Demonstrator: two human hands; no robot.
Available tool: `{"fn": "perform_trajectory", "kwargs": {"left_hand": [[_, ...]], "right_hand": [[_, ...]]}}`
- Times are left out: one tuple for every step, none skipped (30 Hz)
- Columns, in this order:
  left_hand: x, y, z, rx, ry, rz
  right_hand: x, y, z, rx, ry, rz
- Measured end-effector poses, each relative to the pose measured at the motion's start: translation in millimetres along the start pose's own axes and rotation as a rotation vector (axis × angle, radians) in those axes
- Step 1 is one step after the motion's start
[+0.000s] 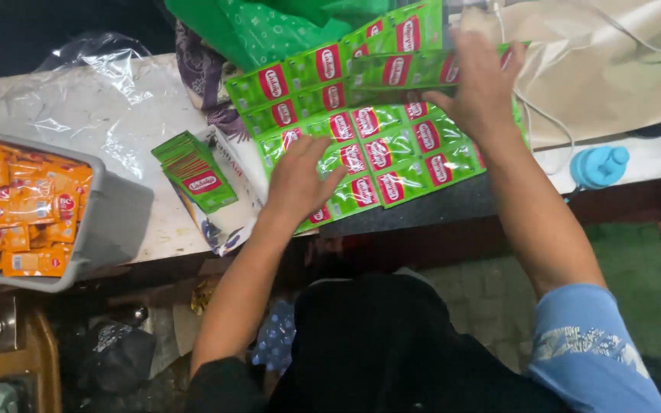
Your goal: Organizing and folding sheets of green sachets on a counter and placing them into boxes.
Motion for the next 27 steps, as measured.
{"fn": "perform_trajectory", "kwargs": {"left_hand": [[8.2, -18.1, -16.3, 0.128, 0.095, -0.066], [15.1, -30.4, -24.8, 0.125, 0.087, -0.073], [20.3, -42.1, -37.6, 0.204, 0.003, -0.111], [25.7, -55.9, -50.9, 0.281, -0.079, -0.155], [20.6, -60.0, -58.8, 0.276, -0.084, -0.169], [19.3, -59.2, -69.8, 0.329, -0.146, -0.161], [18.4, -58.4, -80.5, 0.382, -0.207, -0.152], [25.8, -58.2, -80.2, 0.375, -0.215, -0.158], [30.6, -56.4, -83.6, 0.419, -0.309, -0.235], [35.4, -53.5, -85.7, 0.461, -0.405, -0.307], [51.0, -70.7, -69.2, 0.454, -0.417, -0.308], [64.1, -75.5, -56.9, 0.492, -0.402, -0.446], [77.8, -78.2, -44.0, 0.53, -0.386, -0.583], [74.8, -79.9, -44.0, 0.544, -0.391, -0.583], [70.6, -84.7, -40.2, 0.483, -0.365, -0.549], [68.0, -89.0, -37.0, 0.418, -0.335, -0.517], [57.5, -86.4, -59.4, 0.428, -0.337, -0.519], [49.1, -83.0, -79.2, 0.414, -0.335, -0.481], [40.7, -79.3, -98.1, 0.4, -0.333, -0.444], [42.1, -81.7, -106.8, 0.399, -0.335, -0.444], [43.2, -83.9, -114.9, 0.397, -0.335, -0.45], [44.9, -84.7, -122.9, 0.392, -0.333, -0.455], [42.5, -91.0, -122.6, 0.388, -0.334, -0.455], [41.4, -98.5, -121.7, 0.394, -0.229, -0.403], [40.2, -105.6, -121.4, 0.398, -0.124, -0.35], [31.9, -113.3, -120.0, 0.403, -0.127, -0.353], [29.1, -122.0, -120.0, 0.424, -0.213, -0.271]], "right_hand": [[5.2, -12.1, 4.7, 0.009, 0.039, 0.17], [-0.1, -14.0, 7.6, 0.001, 0.034, 0.164], [4.7, -13.7, 12.9, -0.073, 0.185, 0.322], [7.8, -14.7, 15.5, -0.15, 0.344, 0.475], [34.6, 0.5, -20.1, -0.163, 0.347, 0.465], [46.5, 18.9, -37.0, -0.415, 0.176, 0.145], [55.5, 45.6, -60.2, -0.65, -0.005, -0.184], [44.9, 58.1, -64.2, -0.66, -0.01, -0.19], [33.1, 68.6, -71.3, -0.617, -0.032, -0.21], [22.9, 79.8, -77.4, -0.573, -0.057, -0.229], [22.9, 71.8, -90.8, -0.58, -0.067, -0.234], [29.5, 72.1, -108.0, -0.475, 0.032, -0.16], [35.9, 73.6, -126.0, -0.371, 0.129, -0.085], [39.1, 74.2, -139.2, -0.362, 0.129, -0.097], [46.9, 72.7, -156.2, -0.28, 0.158, -0.019], [53.4, 72.2, -174.7, -0.2, 0.189, 0.063], [51.9, 72.3, -179.4, -0.193, 0.191, 0.054], [43.2, 73.2, -178.4, -0.256, 0.083, -0.084], [34.9, 75.2, -178.0, -0.318, -0.024, -0.223], [29.5, 73.8, -174.0, -0.32, -0.026, -0.224], [16.1, 74.5, -171.1, -0.332, -0.198, -0.344], [3.6, 77.1, -169.4, -0.343, -0.372, -0.459], [-4.4, 71.9, -163.6, -0.345, -0.375, -0.456], [-15.4, 68.2, -162.9, -0.311, -0.538, -0.492], [-26.1, 64.7, -162.3, -0.274, -0.7, -0.526], [-33.0, 61.7, -158.9, -0.275, -0.7, -0.533], [-37.4, 56.8, -161.7, -0.179, -0.814, -0.521]]}}
Point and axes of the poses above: each hand's wrist, its own y-axis away from the middle knuckle, its own x-axis out of the palm, z = x × y, the point moved 6 cm from there along -y, towards the middle knuckle, and after that the axes turned 1 degree about x, right-handed, at the moved point
